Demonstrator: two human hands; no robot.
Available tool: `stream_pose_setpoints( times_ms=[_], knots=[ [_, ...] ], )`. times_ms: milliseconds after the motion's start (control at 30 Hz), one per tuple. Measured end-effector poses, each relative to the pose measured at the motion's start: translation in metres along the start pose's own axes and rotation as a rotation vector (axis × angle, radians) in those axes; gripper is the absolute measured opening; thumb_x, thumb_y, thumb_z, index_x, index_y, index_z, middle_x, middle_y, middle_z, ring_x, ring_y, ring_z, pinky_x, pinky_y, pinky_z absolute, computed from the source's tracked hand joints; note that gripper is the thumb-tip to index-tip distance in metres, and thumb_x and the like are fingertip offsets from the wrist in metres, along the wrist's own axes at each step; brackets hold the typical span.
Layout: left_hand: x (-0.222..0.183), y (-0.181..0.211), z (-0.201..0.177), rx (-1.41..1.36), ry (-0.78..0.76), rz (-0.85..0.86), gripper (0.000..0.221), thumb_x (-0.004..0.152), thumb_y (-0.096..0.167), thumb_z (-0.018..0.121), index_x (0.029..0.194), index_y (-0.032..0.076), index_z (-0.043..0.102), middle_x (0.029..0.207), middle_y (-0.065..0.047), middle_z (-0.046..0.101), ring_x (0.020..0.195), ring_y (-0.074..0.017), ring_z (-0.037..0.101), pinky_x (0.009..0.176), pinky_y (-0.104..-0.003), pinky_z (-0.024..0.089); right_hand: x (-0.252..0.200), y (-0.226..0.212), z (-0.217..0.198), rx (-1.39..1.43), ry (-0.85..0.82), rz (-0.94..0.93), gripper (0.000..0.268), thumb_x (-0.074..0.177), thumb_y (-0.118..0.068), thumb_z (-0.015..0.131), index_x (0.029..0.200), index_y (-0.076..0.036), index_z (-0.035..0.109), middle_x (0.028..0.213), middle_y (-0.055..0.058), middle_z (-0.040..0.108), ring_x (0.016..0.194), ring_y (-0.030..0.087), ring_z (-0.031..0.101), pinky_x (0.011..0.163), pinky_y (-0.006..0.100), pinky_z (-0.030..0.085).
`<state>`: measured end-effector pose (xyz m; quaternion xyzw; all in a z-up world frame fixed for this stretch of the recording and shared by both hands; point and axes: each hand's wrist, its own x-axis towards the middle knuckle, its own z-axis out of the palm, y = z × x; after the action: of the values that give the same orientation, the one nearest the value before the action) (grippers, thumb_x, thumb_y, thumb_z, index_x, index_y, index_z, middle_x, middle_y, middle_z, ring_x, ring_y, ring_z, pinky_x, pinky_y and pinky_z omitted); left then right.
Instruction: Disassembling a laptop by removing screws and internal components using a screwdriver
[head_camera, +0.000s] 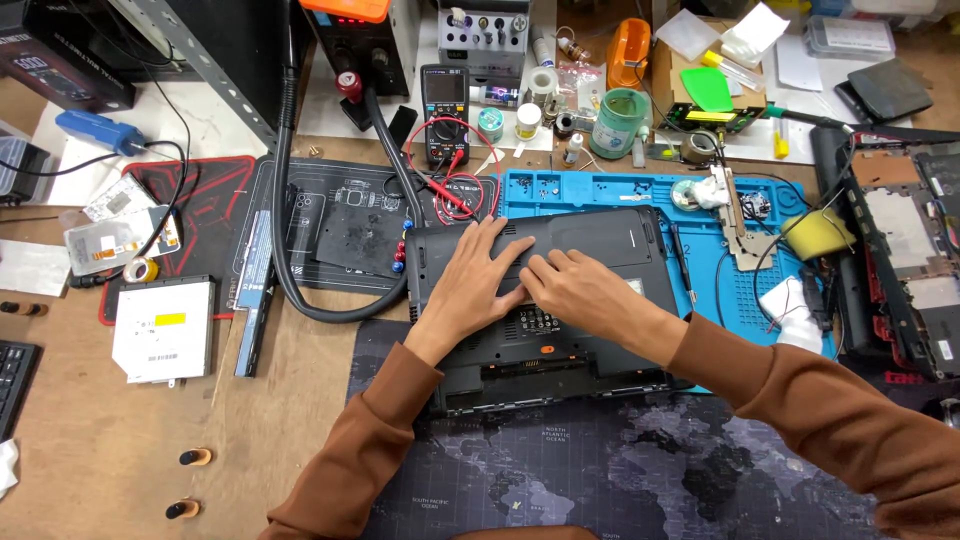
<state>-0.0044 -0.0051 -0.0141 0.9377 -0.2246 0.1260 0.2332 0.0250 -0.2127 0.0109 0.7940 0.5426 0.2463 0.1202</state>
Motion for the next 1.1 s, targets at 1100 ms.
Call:
stream_pose_setpoints(
  times_ms=[1100],
  knots=[
    [0.067,-0.025,-0.032,0.194,-0.283,0.026,0.061,0.084,-0.003,0.052,0.139,0.021,0.060,0.084,-0.016,0.072,0.077,-0.0430,0.074,0.070,-0.055,0.058,0.014,0.045,-0.004,0.189,0.184,0.219,0.007,0.103,-0.014,0.061,0.107,-0.013,0.067,0.099,0.007,0.066,0.097,0.021,0.067,0.090,0.032,0.056]
  ],
)
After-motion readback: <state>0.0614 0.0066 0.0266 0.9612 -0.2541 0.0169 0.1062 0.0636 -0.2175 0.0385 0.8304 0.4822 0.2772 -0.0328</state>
